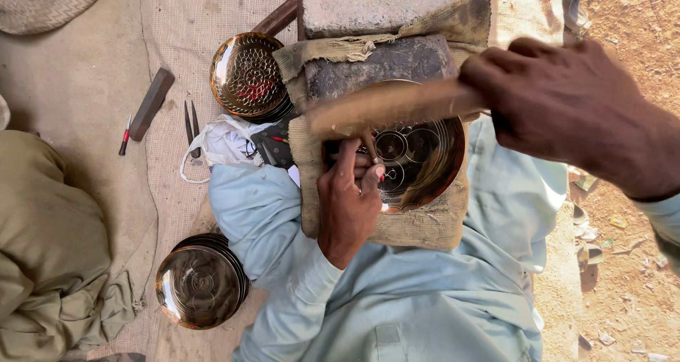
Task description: The person uses a hammer and a metal punch to create a decorative pattern on a brass bowl. They repeatedly strike the punch against the bowl's surface to form a textured design.
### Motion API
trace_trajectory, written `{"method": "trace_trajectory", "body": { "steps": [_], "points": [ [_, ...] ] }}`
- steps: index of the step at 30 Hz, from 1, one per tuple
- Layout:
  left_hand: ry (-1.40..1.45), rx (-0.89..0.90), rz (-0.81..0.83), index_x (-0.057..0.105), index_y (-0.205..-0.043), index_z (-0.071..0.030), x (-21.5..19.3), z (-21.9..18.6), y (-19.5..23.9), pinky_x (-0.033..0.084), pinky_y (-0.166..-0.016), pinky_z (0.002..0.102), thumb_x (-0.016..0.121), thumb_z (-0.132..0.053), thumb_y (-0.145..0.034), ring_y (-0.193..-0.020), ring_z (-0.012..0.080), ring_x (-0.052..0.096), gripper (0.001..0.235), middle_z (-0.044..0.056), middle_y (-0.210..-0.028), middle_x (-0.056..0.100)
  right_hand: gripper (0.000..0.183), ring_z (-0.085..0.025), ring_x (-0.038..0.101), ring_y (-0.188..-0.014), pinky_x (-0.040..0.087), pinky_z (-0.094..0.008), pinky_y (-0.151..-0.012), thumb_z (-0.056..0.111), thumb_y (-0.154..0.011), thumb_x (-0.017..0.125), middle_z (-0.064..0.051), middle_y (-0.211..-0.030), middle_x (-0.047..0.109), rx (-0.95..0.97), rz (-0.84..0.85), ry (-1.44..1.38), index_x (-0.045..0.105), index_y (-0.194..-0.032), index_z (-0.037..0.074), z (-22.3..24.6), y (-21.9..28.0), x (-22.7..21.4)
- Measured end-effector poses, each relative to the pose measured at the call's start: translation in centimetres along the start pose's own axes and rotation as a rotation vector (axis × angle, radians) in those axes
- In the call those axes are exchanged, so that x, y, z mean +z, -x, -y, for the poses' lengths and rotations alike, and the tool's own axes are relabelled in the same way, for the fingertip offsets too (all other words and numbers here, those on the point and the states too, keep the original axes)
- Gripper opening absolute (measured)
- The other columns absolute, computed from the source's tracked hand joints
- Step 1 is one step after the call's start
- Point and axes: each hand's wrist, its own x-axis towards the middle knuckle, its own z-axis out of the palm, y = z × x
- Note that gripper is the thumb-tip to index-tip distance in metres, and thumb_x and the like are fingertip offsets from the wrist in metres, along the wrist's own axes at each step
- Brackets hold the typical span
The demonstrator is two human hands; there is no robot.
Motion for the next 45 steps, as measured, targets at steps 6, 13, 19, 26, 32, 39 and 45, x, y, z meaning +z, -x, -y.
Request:
{"method": "trace_trajectory", "body": {
  "steps": [6, 13, 19, 26, 32, 39, 45],
  "points": [
    [0.148, -0.128, -0.121, 0.049, -0.134, 0.003, 0.8, 0.2, 1.5, 0.063, -0.069, 0.03, 0.069, -0.001, -0.095, -0.08, 0.0164, 0.075, 0.044, 0.009, -0.092, 0.072, 0.037, -0.017, 0.069, -0.08, 0.056, -0.028, -0.052, 0.033, -0.1, 0.061, 0.0, -0.103, 0.067, -0.126, -0.03, -0.048, 0.052, -0.132, 0.018, 2.1, -0.9, -4.1],
    [0.233, -0.093, -0.131, 0.048, -0.126, 0.003, 1.1, 0.6, 1.6, 0.063, -0.075, 0.029, 0.07, -0.006, -0.098, -0.084, 0.0163, 0.073, 0.036, 0.009, -0.094, 0.069, 0.05, -0.02, 0.069, -0.085, 0.059, -0.032, -0.054, 0.044, -0.094, 0.062, -0.002, -0.103, 0.067, -0.211, -0.113, 0.089, 0.051, -0.133, 0.015, 2.8, -0.9, -3.6],
    [0.135, 0.082, -0.024, 0.048, -0.134, 0.003, 0.7, 0.2, 0.7, 0.061, -0.077, 0.033, 0.066, -0.01, -0.102, -0.087, 0.0194, 0.074, 0.04, 0.013, -0.099, 0.072, 0.04, -0.017, 0.069, -0.082, 0.058, -0.031, -0.053, 0.04, -0.091, 0.065, -0.001, -0.097, 0.07, -0.196, -0.385, 0.139, 0.058, -0.123, 0.017, 2.2, -0.2, -2.0],
    [0.099, 0.041, -0.048, 0.048, -0.135, 0.002, 1.0, -0.2, 0.9, 0.06, -0.072, 0.033, 0.067, -0.007, -0.102, -0.081, 0.0191, 0.074, 0.038, 0.011, -0.094, 0.072, 0.024, -0.011, 0.062, -0.063, 0.051, -0.029, -0.051, 0.028, -0.101, 0.057, 0.001, -0.088, 0.064, -0.107, -0.123, -0.054, 0.054, -0.121, 0.015, 1.8, 0.0, -2.0],
    [0.088, 0.043, 0.026, 0.053, -0.142, -0.001, 0.8, -0.1, 0.0, 0.059, -0.069, 0.035, 0.068, -0.002, -0.097, -0.079, 0.0214, 0.076, 0.047, 0.013, -0.092, 0.074, 0.025, -0.012, 0.054, -0.054, 0.048, -0.025, -0.044, 0.029, -0.098, 0.057, -0.001, -0.084, 0.063, -0.021, -0.063, -0.058, 0.054, -0.118, 0.014, 0.7, 1.6, -0.7],
    [0.007, 0.082, 0.145, 0.057, -0.143, -0.006, 0.4, -0.3, -1.3, 0.059, -0.071, 0.036, 0.071, 0.004, -0.09, -0.081, 0.0269, 0.077, 0.055, 0.017, -0.093, 0.076, 0.033, -0.015, 0.053, -0.045, 0.046, -0.028, -0.045, 0.03, -0.099, 0.059, -0.005, -0.08, 0.064, 0.162, -0.016, -0.367, 0.054, -0.124, 0.009, 0.0, 4.7, 5.1],
    [0.018, 0.333, 0.318, 0.053, -0.143, -0.008, -0.4, -0.8, -2.6, 0.062, -0.076, 0.038, 0.069, 0.006, -0.09, -0.096, 0.0302, 0.077, 0.058, 0.02, -0.118, 0.072, 0.035, -0.019, 0.054, -0.048, 0.047, -0.033, -0.049, 0.027, -0.097, 0.067, -0.007, -0.07, 0.06, 0.292, -0.121, -0.615, 0.056, -0.123, 0.006, 1.2, 8.0, 9.8]
  ]
}}
